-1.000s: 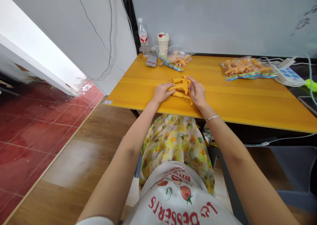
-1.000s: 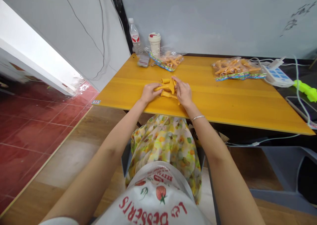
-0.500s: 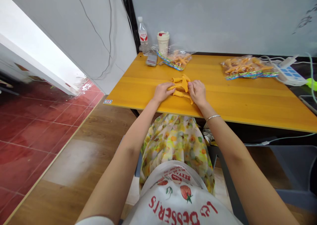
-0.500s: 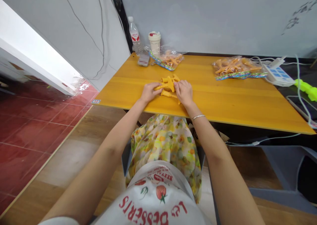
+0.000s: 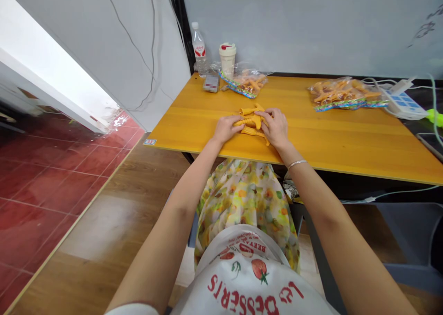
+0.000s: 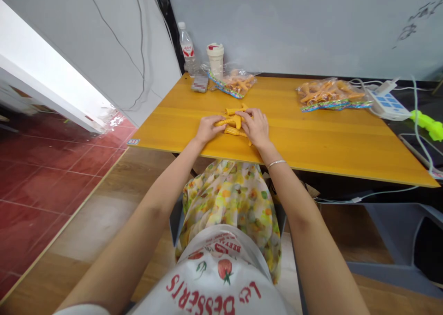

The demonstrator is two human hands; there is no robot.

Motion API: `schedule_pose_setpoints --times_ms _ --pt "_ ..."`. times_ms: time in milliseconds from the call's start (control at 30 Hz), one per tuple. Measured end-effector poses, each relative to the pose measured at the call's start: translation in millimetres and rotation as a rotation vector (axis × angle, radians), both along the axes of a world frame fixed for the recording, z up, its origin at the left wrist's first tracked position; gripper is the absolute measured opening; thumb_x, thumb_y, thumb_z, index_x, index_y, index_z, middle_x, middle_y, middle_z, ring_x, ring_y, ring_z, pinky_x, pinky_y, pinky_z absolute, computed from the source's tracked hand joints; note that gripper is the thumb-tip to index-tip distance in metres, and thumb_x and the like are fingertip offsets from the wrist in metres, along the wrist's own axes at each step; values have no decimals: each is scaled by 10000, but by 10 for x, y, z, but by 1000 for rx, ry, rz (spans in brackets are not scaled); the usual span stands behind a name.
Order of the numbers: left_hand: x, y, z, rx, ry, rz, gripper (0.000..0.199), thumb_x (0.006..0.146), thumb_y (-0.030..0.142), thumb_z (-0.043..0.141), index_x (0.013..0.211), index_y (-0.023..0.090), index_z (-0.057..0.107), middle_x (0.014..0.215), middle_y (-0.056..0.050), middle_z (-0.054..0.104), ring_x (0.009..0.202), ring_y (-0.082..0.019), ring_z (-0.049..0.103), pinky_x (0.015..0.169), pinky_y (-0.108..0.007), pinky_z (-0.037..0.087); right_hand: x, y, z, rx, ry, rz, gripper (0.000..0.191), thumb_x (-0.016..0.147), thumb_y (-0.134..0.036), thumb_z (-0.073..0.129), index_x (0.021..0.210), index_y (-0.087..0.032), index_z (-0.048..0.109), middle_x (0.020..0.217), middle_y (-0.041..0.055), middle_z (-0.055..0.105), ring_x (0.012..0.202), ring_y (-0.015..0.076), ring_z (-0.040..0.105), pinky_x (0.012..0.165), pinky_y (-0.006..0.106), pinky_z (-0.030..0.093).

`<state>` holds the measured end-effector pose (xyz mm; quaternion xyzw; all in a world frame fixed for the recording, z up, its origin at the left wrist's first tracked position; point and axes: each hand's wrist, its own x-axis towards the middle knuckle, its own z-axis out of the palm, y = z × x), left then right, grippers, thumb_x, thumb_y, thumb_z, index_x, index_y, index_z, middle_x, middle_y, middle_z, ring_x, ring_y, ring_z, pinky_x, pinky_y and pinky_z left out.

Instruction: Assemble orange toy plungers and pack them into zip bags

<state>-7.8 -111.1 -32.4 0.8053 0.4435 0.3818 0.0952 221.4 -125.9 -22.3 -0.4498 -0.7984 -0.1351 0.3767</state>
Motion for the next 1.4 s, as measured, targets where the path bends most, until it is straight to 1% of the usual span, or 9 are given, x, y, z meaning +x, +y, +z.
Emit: schedule_pose_setpoints --times_ms 233,367,600,800,900,1100,1200,1300,1400 --pt "42 13 -10 19 22 -10 249 871 235 679 1097 173 764 1130 -92 774 1058 -228 726 980 -324 532 -51 28 -47 -55 18 -24 602 1025 -624 267 960 -222 710 889 105 631 935 275 574 830 434 458" --pt "36 22 -29 22 13 -5 245 877 239 676 1095 173 763 1145 -97 770 1067 -227 723 992 -325 526 -35 32 -48 -48 61 -33 608 1066 -517 176 1023 -221 706 869 96 634 895 251 593 822 413 457" --pt "11 8 -11 15 12 -3 248 887 257 672 1106 177 758 1137 -92 774 1050 -229 729 979 -324 533 -10 -19 8 31 -33 33 378 1042 -269 367 1288 -319 649 1159 73 649 1004 232 597 852 397 451" --pt "16 9 -10 29 18 -19 248 883 268 681 1103 184 761 1119 -95 779 1044 -231 736 975 -326 540 -3 -3 14 -25 -60 8 363 1021 -285 419 1298 -323 651 1113 83 658 1031 264 570 850 417 438" --pt "28 15 -17 39 20 -25 242 878 260 688 1093 182 764 1132 -92 776 1059 -232 733 975 -322 540 -25 13 -6 -61 -60 -14 380 1043 -428 383 1193 -271 695 1004 99 671 993 274 571 840 416 430" --pt "47 19 -21 37 33 -22 257 871 241 686 1108 173 759 1139 -95 774 1066 -231 728 985 -331 533 -87 44 -71 -106 14 -15 692 1030 -641 174 830 -227 690 722 80 626 796 246 592 743 385 422" --pt "31 26 -27 34 16 2 242 878 250 676 1095 182 761 1126 -86 776 1050 -220 728 980 -324 531 -64 32 -65 -71 110 -25 680 1053 -578 132 948 -226 704 766 80 650 789 236 609 744 380 433" --pt "16 30 -32 30 4 15 236 884 265 670 1091 194 760 1118 -80 778 1040 -221 727 963 -322 533 -29 6 -33 -36 116 -29 481 1062 -483 280 1231 -253 667 991 93 681 867 232 617 788 384 454" --pt "16 26 -29 31 9 8 241 884 262 671 1098 194 761 1128 -86 775 1043 -230 727 963 -323 533 -25 -14 -6 -36 1 2 372 1029 -342 412 1314 -314 649 1099 77 659 904 217 601 823 387 456"
